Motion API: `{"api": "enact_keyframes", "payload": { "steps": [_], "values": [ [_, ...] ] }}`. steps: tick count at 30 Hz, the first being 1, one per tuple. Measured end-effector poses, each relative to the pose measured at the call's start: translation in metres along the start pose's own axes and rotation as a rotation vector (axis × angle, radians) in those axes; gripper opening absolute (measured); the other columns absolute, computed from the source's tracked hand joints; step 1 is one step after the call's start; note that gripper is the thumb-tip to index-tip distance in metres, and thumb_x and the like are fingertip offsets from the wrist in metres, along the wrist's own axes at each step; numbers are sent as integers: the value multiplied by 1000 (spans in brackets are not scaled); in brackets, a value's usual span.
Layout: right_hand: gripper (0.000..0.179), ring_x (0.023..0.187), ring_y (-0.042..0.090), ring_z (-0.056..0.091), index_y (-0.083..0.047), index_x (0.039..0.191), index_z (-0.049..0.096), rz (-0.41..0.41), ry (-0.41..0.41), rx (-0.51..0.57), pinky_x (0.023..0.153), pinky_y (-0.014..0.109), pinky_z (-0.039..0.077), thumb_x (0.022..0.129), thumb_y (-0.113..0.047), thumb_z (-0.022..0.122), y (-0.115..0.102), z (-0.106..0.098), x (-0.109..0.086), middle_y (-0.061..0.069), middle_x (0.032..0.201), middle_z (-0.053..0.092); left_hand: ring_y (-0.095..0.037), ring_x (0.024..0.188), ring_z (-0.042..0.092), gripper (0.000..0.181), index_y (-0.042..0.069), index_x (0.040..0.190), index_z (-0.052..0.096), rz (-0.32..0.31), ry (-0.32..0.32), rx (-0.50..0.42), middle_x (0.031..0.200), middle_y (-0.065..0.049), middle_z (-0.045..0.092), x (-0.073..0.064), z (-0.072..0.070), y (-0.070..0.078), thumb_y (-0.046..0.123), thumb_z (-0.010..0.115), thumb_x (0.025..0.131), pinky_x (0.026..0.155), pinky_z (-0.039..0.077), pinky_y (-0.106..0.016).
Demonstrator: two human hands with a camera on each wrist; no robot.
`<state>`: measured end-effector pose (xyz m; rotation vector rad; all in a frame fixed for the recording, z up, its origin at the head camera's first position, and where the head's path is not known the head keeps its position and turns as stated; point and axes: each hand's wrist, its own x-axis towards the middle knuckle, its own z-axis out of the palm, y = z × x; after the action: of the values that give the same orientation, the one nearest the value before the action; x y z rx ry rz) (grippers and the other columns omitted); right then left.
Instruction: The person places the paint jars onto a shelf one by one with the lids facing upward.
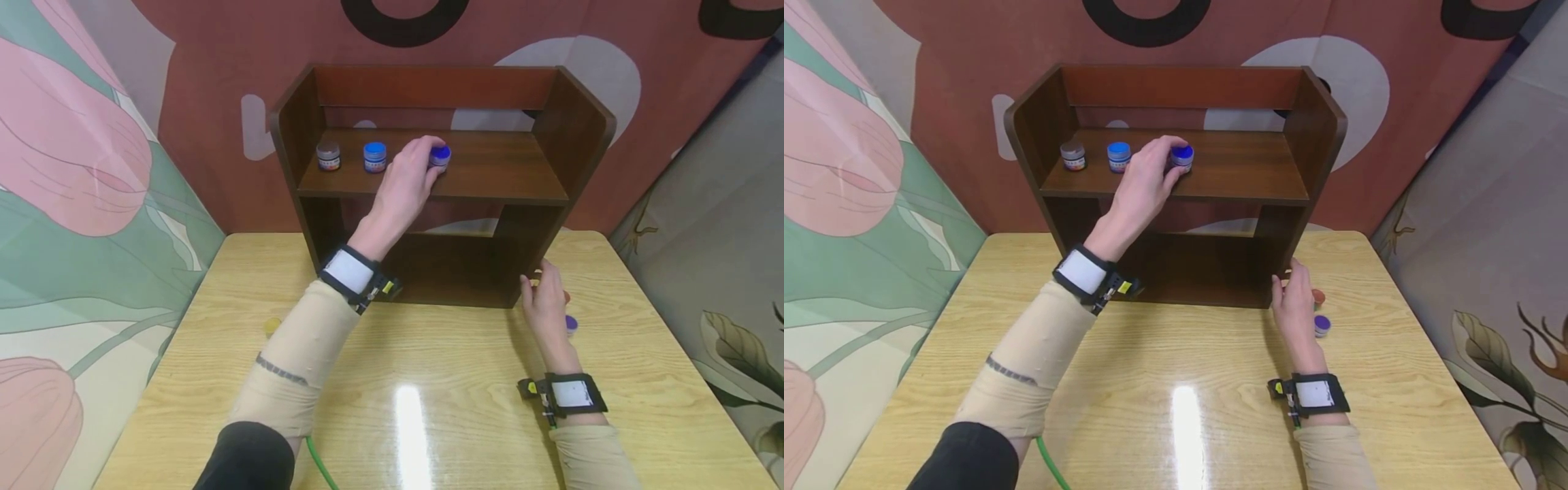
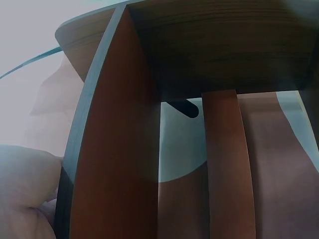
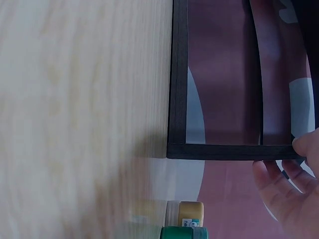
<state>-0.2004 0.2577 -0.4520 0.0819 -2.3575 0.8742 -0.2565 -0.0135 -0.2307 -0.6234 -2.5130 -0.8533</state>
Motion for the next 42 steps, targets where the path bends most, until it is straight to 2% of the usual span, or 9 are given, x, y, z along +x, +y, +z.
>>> {"api": "enact_keyframes", "payload": {
  "steps": [15,26,42],
  "values": [
    [41,109,43,55,8,135,43,-7,6,4,78,54,56,100,-6,57,1,1,0,31,121,52,-20,127,61,38,10,135,55,-17,19,-12,135,-8,63,2,1,-1,19,62,98,108,51,-30],
    [41,110,43,55,8,136,43,5,0,4,80,54,56,100,-8,56,1,1,1,31,122,52,-21,128,61,40,10,136,54,-43,5,-5,137,-9,62,3,2,-1,20,62,98,109,51,-30],
    [39,108,44,55,12,133,43,-19,14,5,79,55,56,100,-4,56,0,0,0,32,119,52,-20,130,59,42,10,138,52,-60,-22,-5,140,-8,60,3,0,0,19,62,99,110,50,-31]
  ]
}}
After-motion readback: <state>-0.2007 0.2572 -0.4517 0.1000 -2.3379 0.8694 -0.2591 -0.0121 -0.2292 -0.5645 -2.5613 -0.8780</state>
